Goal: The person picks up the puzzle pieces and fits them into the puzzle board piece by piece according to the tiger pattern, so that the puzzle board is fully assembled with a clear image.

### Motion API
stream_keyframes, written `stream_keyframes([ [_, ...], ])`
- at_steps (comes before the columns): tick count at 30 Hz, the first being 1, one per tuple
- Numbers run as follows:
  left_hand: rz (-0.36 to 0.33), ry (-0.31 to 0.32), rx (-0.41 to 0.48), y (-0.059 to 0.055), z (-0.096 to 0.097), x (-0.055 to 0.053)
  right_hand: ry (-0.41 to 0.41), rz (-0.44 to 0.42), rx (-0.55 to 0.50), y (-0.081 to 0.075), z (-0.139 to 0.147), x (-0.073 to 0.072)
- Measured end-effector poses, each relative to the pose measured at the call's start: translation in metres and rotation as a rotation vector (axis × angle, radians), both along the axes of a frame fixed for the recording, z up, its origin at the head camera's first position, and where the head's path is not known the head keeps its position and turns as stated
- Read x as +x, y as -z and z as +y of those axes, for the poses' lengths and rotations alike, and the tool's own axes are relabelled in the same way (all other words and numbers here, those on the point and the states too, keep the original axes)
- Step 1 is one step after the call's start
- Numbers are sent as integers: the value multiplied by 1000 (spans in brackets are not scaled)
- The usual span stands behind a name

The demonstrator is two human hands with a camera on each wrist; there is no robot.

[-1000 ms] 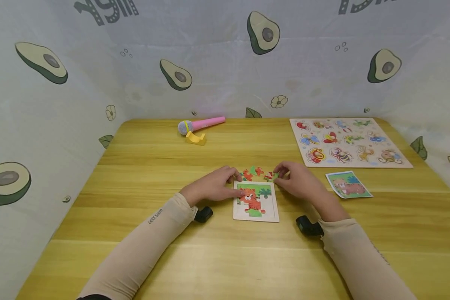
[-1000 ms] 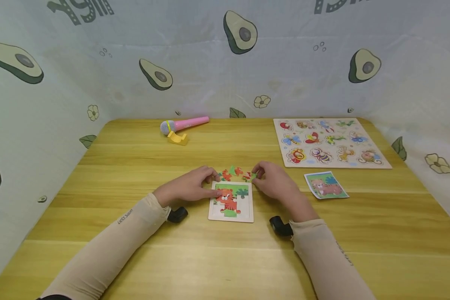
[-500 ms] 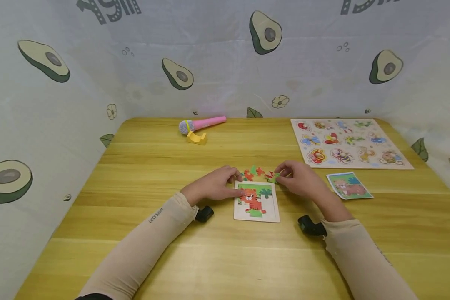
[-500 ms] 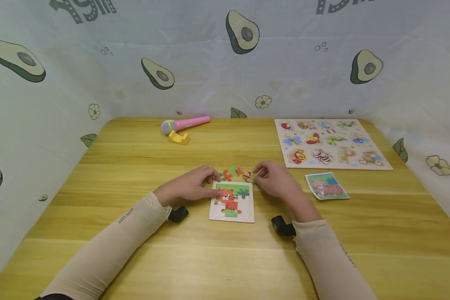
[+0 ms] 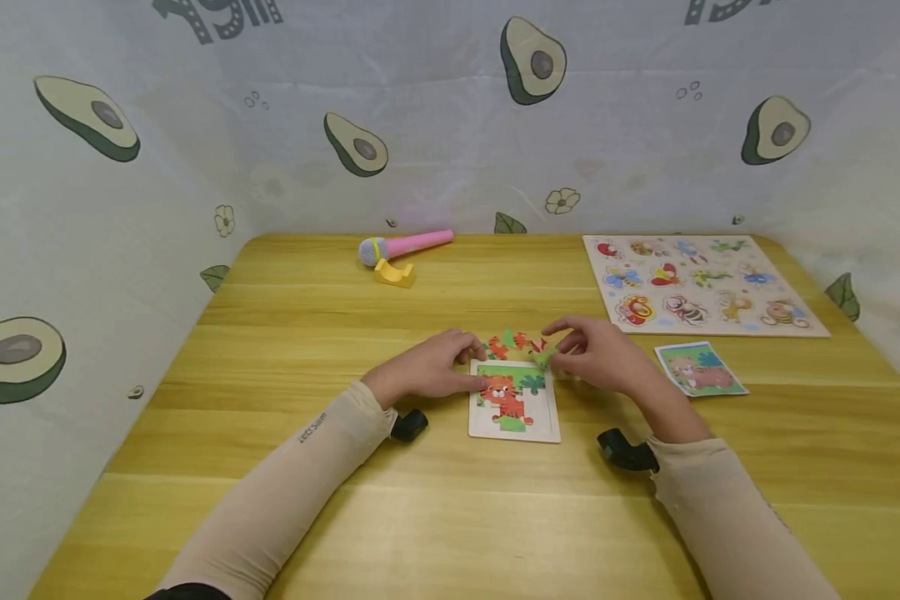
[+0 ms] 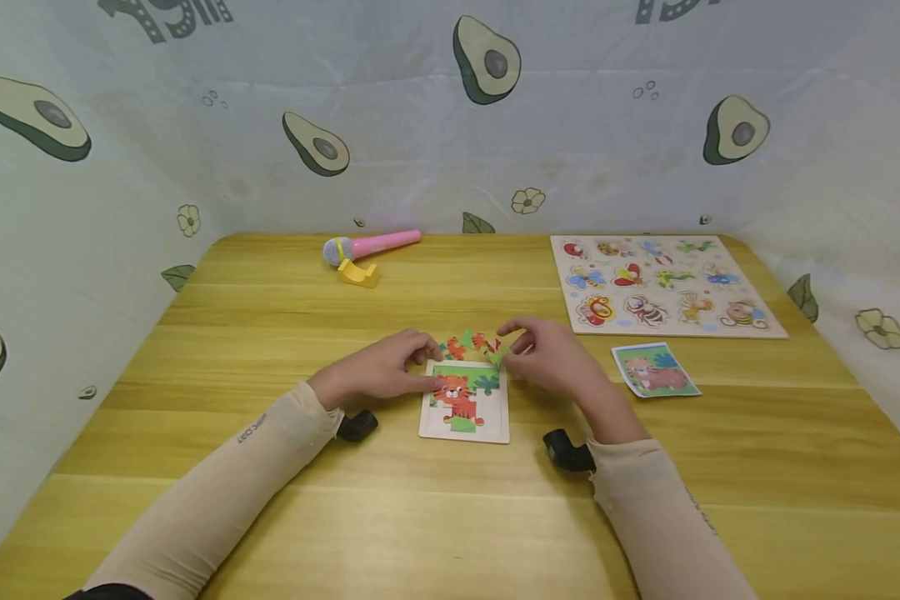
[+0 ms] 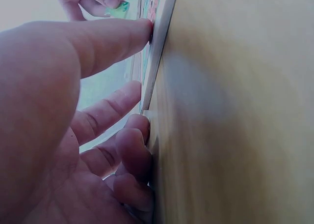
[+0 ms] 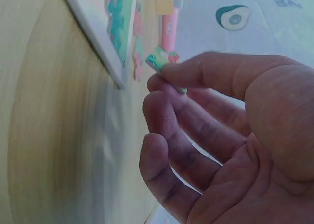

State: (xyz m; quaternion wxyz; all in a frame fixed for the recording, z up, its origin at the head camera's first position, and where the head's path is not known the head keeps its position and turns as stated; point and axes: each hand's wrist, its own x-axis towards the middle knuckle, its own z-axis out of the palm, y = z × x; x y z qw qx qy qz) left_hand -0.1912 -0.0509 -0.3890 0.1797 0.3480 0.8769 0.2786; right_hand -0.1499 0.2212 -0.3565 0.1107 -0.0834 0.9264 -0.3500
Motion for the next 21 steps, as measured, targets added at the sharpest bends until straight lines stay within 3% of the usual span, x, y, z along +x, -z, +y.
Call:
stream_keyframes([
  [7, -22, 5, 22, -1, -3, -2, -73, -20, 2, -4, -4, 1],
  [16, -44, 10, 43, -1, -4, -6, -143, -17, -70, -9, -14, 6],
  [21, -47, 8, 45, -2, -3, -6, -202, -79, -131, -11, -21, 10],
])
